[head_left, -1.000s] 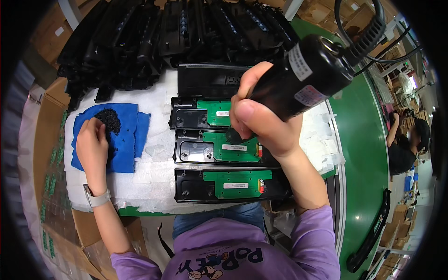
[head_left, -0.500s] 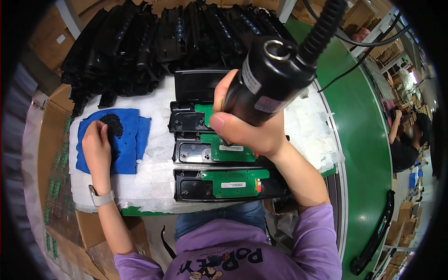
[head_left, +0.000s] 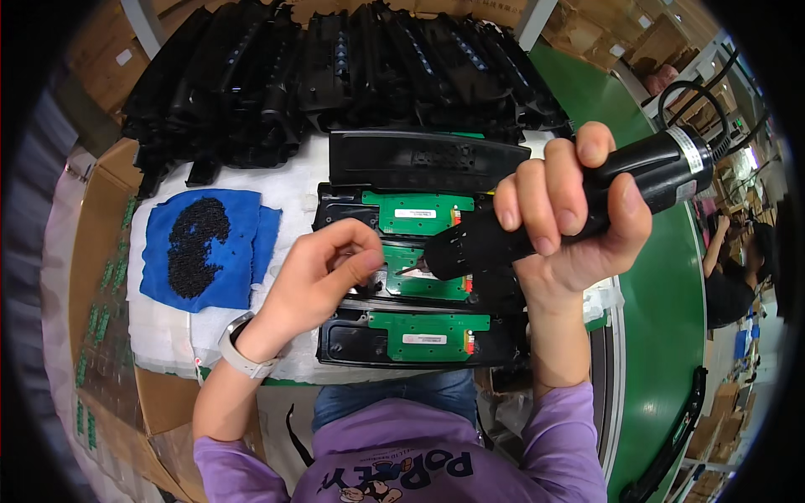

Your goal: Assembling toner cartridges by installing circuit boards and driving screws using an electric screwdriver.

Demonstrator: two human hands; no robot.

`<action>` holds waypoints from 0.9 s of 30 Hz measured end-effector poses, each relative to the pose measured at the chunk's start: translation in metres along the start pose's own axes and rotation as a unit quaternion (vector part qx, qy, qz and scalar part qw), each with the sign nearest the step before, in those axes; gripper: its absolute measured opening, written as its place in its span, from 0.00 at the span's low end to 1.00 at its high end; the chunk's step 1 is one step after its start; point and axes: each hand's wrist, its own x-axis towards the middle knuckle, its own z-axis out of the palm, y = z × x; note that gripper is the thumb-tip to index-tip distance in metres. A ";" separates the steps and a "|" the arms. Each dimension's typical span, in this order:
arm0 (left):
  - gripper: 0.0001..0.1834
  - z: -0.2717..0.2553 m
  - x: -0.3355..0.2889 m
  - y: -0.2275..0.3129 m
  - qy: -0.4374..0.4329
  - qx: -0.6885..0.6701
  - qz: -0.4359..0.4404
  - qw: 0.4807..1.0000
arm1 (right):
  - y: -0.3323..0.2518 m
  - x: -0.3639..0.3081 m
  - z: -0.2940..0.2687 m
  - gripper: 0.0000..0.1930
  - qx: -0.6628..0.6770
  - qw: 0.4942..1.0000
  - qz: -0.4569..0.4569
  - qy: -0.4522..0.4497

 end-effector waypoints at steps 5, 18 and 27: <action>0.06 0.009 0.007 -0.004 -0.039 -0.023 0.008 0.999 | -0.008 -0.001 -0.002 0.14 -0.004 0.999 -0.020 0.025; 0.05 0.010 0.007 -0.007 -0.056 0.199 0.130 0.970 | 0.003 -0.004 0.007 0.11 -0.029 0.997 0.047 0.056; 0.04 0.010 0.006 -0.011 0.058 0.179 0.132 0.973 | 0.016 -0.001 0.011 0.10 -0.057 0.987 0.099 0.114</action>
